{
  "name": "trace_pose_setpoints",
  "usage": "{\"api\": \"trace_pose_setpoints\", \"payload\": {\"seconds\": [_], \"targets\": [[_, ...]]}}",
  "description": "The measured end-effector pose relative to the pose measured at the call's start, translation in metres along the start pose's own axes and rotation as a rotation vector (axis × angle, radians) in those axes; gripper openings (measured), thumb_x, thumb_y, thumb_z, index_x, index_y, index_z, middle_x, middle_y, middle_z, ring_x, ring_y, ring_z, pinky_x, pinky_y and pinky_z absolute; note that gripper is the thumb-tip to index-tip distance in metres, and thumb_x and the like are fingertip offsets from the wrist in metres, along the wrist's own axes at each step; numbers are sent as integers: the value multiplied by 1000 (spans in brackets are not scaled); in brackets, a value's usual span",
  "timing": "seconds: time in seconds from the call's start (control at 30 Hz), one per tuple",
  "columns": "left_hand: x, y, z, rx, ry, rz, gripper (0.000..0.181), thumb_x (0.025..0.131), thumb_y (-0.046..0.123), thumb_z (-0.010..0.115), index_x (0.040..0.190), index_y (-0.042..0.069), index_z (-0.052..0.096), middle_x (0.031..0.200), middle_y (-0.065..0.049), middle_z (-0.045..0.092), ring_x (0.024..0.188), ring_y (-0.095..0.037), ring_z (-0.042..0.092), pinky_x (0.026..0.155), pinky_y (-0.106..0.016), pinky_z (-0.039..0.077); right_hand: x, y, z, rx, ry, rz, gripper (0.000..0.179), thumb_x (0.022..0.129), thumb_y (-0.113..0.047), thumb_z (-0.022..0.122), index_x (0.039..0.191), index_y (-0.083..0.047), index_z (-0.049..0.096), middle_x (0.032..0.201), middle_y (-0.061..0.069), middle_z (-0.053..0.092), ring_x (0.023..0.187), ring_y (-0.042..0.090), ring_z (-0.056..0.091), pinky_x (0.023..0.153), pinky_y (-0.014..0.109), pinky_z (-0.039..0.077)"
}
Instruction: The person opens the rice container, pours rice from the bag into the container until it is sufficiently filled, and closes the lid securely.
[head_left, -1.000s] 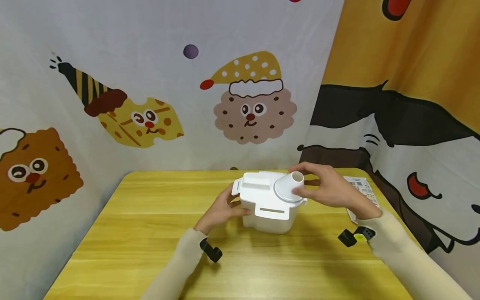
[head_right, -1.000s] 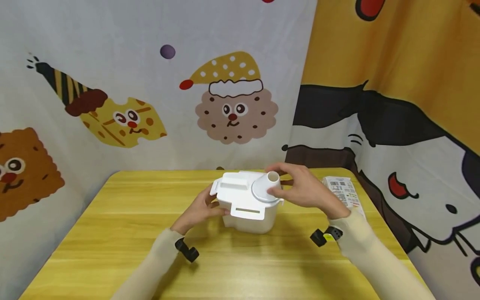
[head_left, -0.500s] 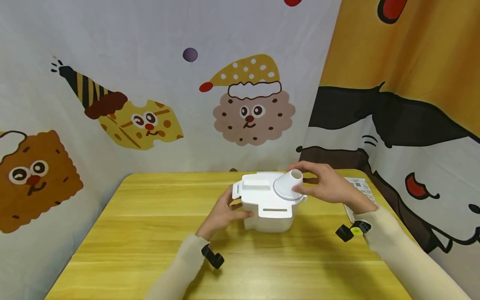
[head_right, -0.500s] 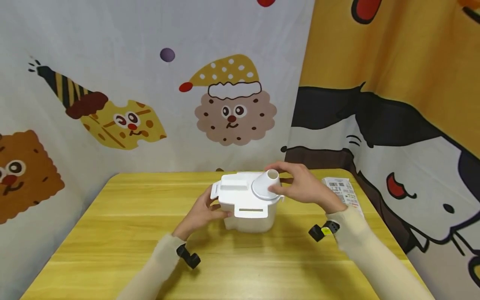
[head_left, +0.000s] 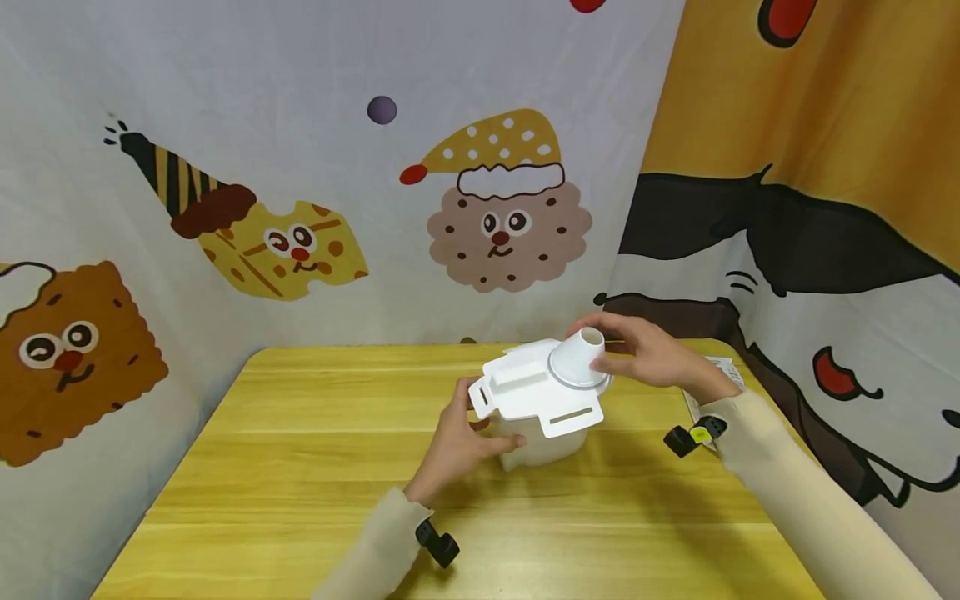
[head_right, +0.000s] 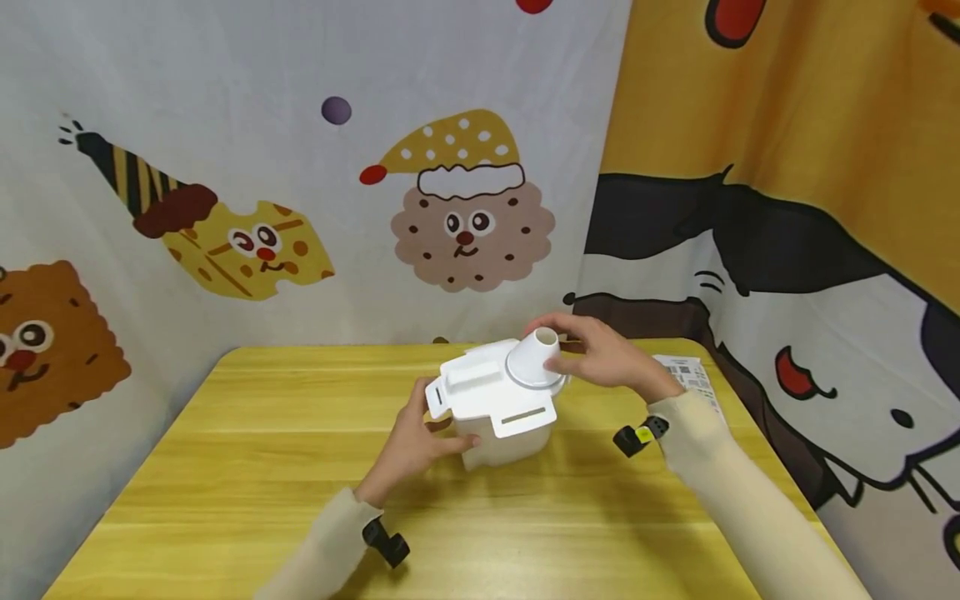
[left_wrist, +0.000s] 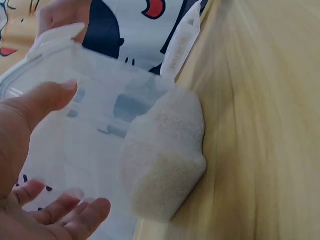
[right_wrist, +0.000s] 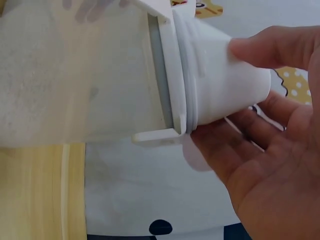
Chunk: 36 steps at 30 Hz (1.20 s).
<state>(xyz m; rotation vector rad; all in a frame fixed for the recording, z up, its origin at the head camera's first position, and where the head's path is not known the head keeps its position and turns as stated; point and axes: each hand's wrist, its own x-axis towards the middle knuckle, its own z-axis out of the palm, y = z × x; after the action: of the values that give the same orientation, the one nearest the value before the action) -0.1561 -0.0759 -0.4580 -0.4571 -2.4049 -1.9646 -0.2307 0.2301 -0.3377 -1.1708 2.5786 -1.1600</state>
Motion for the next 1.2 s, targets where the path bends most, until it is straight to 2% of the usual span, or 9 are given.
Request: {"api": "trace_pose_setpoints", "payload": {"seconds": [0.13,0.27,0.33,0.5,0.6,0.73,0.83,1.07,1.2], "targets": [[-3,3,3,29,20,-1,92,70,29,97,144,24,41,137,5,55,126,-18,55,106,-47,56,1,1,-2,16,-19,-24,45,97,-8,70,139,-5,57,137,13,63,124,20,64,106,29,54],[-4,2,1,46,9,26,93,71,30,96,145,21,40,139,4,55,129,-20,55,106,-51,55,-2,-2,-2,-54,0,-20,46,97,-10,71,141,-8,58,138,12,63,126,27,64,104,19,52],[-3,0,-1,61,-2,32,94,70,31,97,145,22,41,140,5,56,131,-19,55,107,-51,54,-4,-5,-2,-108,21,-25,47,96,-10,72,141,-10,58,138,10,64,127,28,63,106,22,53],[-1,-6,-9,88,-53,40,97,70,30,97,149,29,40,144,9,54,136,-15,52,114,-49,48,-8,-16,-2,-252,79,-43,53,91,-12,77,141,-15,60,138,4,64,124,24,65,105,43,56],[0,-8,-13,72,-86,33,96,72,27,96,150,35,41,146,11,53,138,-14,50,116,-48,46,-10,-24,-2,-316,92,-42,56,87,-12,80,139,-17,61,143,4,61,132,28,58,108,54,50],[2,-10,-15,44,-107,13,91,74,25,95,147,39,44,144,11,56,137,-14,52,117,-45,47,-13,-37,1,-327,70,-37,61,83,-9,82,140,-19,61,152,7,53,145,37,43,113,65,42],[3,-11,-16,40,-111,8,89,74,24,95,147,39,45,143,10,57,135,-14,54,116,-44,48,-15,-47,4,-341,44,-27,68,81,-12,86,143,-24,58,157,6,47,146,36,40,112,66,42],[6,-12,-16,28,-117,2,87,73,22,95,144,38,48,141,9,60,134,-14,56,114,-43,50,-13,-68,15,-426,-10,-79,76,79,-21,89,147,-25,54,160,2,42,149,29,36,123,66,27],[6,-13,-17,22,-123,-5,87,73,23,95,144,39,47,142,9,59,134,-15,55,114,-45,49,-11,-76,21,-466,-56,-116,75,81,-23,88,147,-20,54,162,3,40,148,27,38,118,58,42]]}}
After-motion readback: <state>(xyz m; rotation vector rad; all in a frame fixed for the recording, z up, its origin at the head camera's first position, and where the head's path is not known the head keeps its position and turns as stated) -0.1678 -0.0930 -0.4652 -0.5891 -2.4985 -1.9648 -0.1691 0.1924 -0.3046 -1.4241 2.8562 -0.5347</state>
